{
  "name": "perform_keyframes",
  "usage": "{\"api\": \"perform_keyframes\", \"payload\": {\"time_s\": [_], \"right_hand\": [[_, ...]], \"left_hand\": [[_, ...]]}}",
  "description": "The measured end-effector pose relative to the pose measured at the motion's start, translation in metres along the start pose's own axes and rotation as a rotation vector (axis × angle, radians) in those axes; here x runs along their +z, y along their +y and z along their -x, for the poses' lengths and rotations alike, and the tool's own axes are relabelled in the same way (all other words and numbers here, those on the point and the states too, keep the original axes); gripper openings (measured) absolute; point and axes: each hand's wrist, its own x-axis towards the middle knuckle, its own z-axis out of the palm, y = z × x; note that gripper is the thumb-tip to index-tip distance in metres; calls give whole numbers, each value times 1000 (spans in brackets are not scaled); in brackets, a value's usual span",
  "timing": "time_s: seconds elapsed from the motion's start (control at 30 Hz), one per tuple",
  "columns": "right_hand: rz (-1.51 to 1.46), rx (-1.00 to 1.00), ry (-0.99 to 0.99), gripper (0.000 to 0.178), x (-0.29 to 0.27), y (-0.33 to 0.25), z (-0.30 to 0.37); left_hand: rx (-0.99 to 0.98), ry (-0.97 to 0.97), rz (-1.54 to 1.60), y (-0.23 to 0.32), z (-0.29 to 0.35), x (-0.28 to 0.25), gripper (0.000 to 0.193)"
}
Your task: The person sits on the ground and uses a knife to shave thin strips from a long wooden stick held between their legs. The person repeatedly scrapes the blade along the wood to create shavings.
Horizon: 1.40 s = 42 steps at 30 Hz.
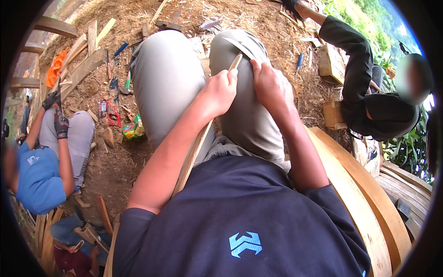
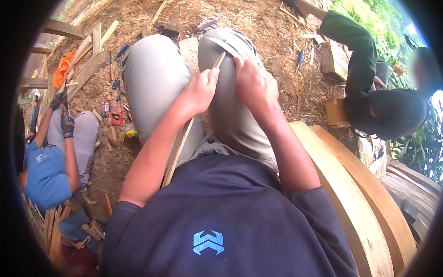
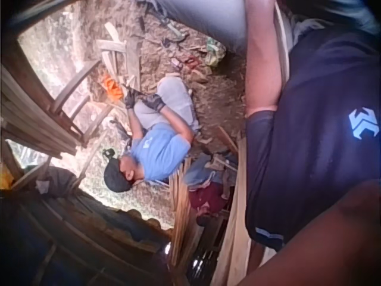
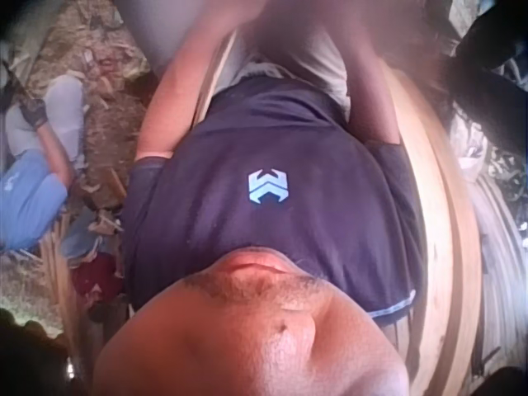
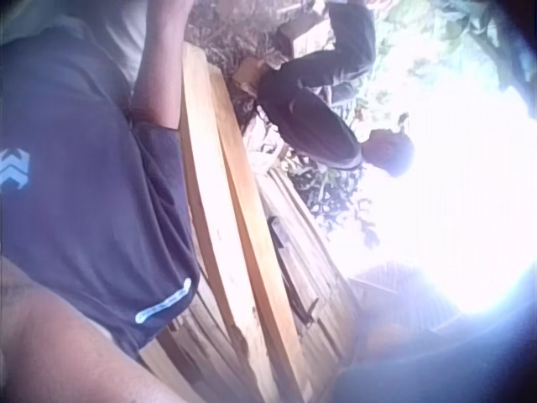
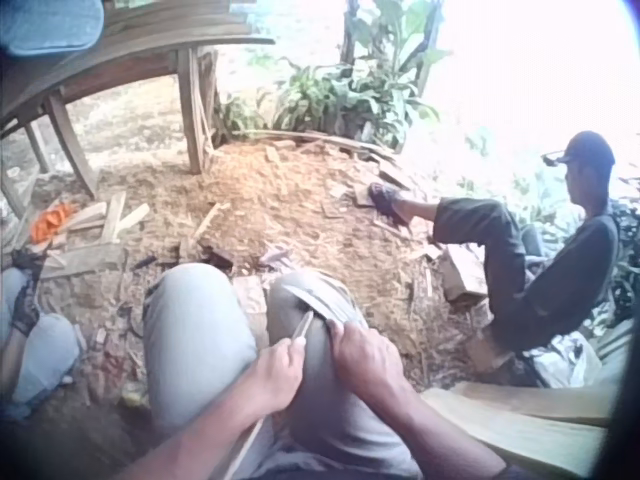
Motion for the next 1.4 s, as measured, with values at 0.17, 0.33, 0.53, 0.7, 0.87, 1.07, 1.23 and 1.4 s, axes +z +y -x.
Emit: {"api": "perform_keyframes", "payload": {"time_s": [0.17,0.33,0.53,0.7,0.87,1.07,1.23,1.4], "right_hand": [[-153,-29,-91,53,-8,22,-1],[-146,-77,-170,51,-28,26,23],[-36,-73,-143,50,-26,34,26],[17,-207,-105,48,-28,37,25],[-45,-134,-157,51,-25,34,20],[98,-427,20,48,-17,45,16],[261,-558,71,43,-21,52,10],[538,-741,279,42,-12,49,14]], "left_hand": [[-31,-11,42,0,0,-1,56],[17,13,215,-8,-4,1,44],[169,76,21,-17,-14,0,41],[5,19,55,7,-3,-5,50],[23,20,34,0,-3,-1,52],[44,46,44,-3,-5,2,49],[92,77,46,-6,-8,7,48],[83,67,26,-4,-9,6,49]]}}
